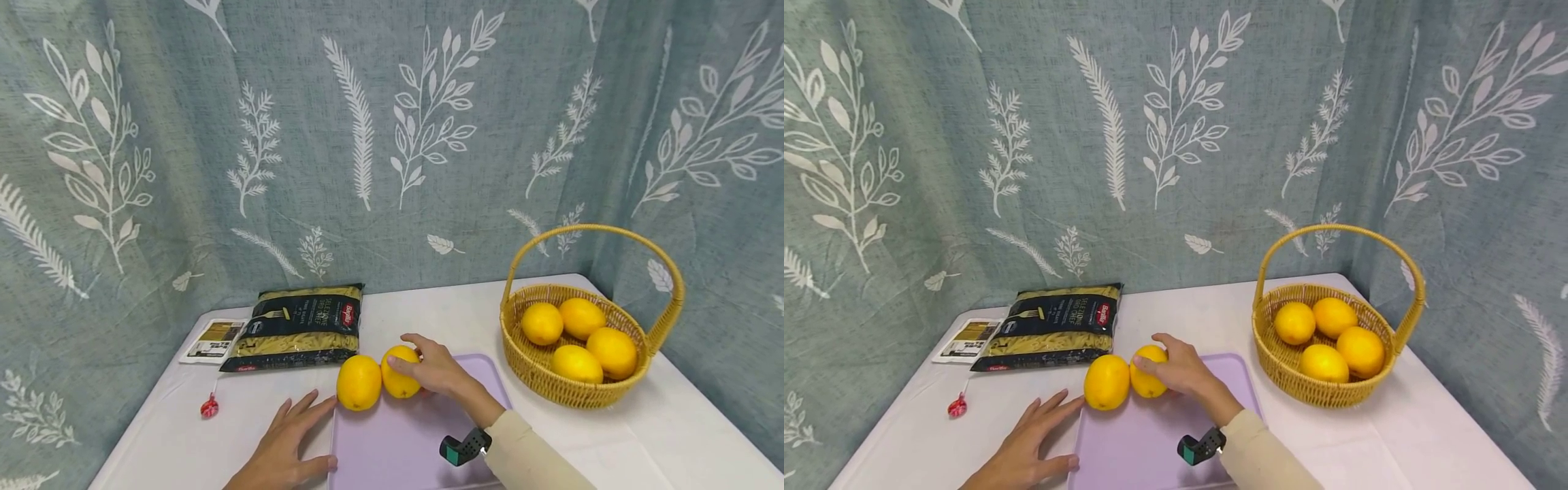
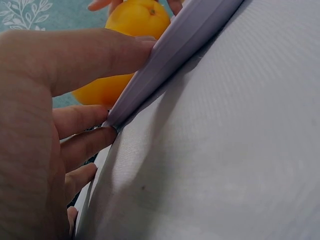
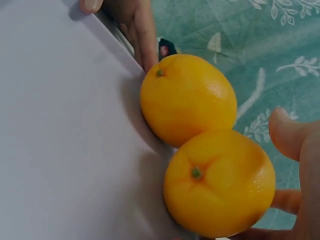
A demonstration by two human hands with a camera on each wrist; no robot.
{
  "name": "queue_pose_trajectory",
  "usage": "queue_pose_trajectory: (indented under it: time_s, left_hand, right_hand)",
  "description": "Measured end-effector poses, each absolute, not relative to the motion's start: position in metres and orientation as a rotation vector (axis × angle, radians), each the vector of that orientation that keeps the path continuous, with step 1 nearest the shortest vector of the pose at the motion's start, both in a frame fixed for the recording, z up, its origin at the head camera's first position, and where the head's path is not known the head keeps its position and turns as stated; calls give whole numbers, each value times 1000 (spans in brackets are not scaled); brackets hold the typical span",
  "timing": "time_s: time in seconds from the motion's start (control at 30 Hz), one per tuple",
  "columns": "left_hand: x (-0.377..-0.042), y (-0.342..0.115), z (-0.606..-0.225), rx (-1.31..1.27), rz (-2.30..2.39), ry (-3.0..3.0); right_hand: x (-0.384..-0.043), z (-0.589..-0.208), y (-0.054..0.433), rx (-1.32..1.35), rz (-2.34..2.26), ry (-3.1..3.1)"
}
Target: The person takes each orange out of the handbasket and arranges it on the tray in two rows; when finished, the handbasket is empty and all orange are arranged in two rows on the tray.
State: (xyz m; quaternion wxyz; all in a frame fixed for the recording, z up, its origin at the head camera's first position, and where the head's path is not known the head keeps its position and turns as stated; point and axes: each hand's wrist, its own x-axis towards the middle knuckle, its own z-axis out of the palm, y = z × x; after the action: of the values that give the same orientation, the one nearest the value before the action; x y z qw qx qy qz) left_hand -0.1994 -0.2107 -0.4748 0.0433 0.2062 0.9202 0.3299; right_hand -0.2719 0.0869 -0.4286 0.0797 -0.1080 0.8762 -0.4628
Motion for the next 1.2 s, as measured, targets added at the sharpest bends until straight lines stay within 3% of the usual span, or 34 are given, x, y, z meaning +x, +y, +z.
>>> queue_pose_trajectory:
  time_s: [0.53,1.2]
  left_hand:
    - [-199,-210,-472,515,1024,2690]
    - [-200,-211,-475,565,1021,2751]
  right_hand:
    - [-274,-407,102,-276,-1313,2713]
    - [-295,-346,171,-335,-935,3028]
